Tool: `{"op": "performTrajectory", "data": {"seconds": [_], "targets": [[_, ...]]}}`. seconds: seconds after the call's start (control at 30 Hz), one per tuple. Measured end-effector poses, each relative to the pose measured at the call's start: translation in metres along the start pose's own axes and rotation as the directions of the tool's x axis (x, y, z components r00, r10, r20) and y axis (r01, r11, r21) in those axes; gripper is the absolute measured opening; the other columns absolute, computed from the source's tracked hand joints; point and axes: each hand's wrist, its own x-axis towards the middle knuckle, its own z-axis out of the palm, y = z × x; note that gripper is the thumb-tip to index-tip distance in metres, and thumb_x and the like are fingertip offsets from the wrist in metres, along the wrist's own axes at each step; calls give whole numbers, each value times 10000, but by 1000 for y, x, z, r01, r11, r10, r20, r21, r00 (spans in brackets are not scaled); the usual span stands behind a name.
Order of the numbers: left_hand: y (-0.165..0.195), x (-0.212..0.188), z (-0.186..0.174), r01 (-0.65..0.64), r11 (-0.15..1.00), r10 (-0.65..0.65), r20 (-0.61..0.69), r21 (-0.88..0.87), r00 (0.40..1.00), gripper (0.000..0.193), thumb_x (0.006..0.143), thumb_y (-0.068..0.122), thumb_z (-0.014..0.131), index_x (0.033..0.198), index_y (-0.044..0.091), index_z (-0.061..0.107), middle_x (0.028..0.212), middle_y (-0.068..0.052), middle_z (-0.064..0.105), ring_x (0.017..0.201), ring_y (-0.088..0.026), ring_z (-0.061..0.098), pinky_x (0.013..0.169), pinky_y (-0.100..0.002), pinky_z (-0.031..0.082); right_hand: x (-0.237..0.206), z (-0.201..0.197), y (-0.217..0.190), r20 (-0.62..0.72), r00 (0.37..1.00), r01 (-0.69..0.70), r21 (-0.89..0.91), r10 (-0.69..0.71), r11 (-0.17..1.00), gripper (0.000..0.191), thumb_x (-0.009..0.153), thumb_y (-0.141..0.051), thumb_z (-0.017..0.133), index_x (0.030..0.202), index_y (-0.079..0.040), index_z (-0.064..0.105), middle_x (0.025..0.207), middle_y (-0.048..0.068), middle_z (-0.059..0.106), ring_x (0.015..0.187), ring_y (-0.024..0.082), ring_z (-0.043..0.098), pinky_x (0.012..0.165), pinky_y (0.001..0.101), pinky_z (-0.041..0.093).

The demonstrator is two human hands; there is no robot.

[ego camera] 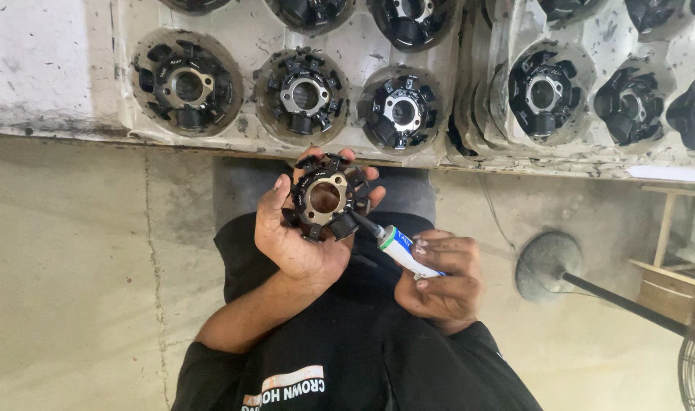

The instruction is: The person picks up small black mechanical parts from a tray, applies adhesive from a tube to the inner rim of each part, and places the part back into the tray. The person repeats this process for multiple parts.

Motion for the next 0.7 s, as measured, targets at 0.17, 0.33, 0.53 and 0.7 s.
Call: {"op": "performTrajectory", "data": {"seconds": [0.17, 0.33, 0.53, 0.7], "targets": [[1, 0, 4, 14, 1000, -13, -35, 7, 999, 491, 1006, 418, 557, 1339, 57, 569, 1336, -214, 586, 1245, -443, 607, 1041, -621, 532, 6, 0, -2, 9, 1000, 3, -10, -2, 1000, 458, 749, 154, 752, 960, -114, 446, 988, 98, 621, 925, 247, 663, 811, 448, 676], [7, -2, 14, -13, 998, 15, -23, 65, 1000, 474, 1019, 417, 547, 1324, 55, 566, 1337, -209, 589, 1248, -446, 615, 1041, -628, 523, 4, 3, -5, -84, 994, -70, 31, 72, 997, 441, 785, 108, 791, 949, -106, 442, 973, 121, 640, 903, 253, 681, 777, 445, 671], [54, 34, 21, -228, 912, 129, 288, 341, 949, 478, 1077, 468, 525, 1276, 38, 580, 1227, -211, 627, 1096, -413, 677, 912, -578, 593, -1, 6, 29, -477, 876, 204, 225, -75, 953, 508, 873, -403, 822, 966, -119, 412, 917, 107, 610, 814, 216, 644, 680, 361, 646], [111, 152, 46, -586, 608, 358, 474, 536, 804, 462, 1094, 469, 531, 1247, 39, 604, 1155, -208, 648, 1010, -403, 690, 833, -554, 598, -11, 3, 47, -497, 865, 168, 152, -72, 974, 542, 868, -461, 806, 984, -122, 400, 909, 99, 591, 817, 223, 626, 659, 369, 607]]}}
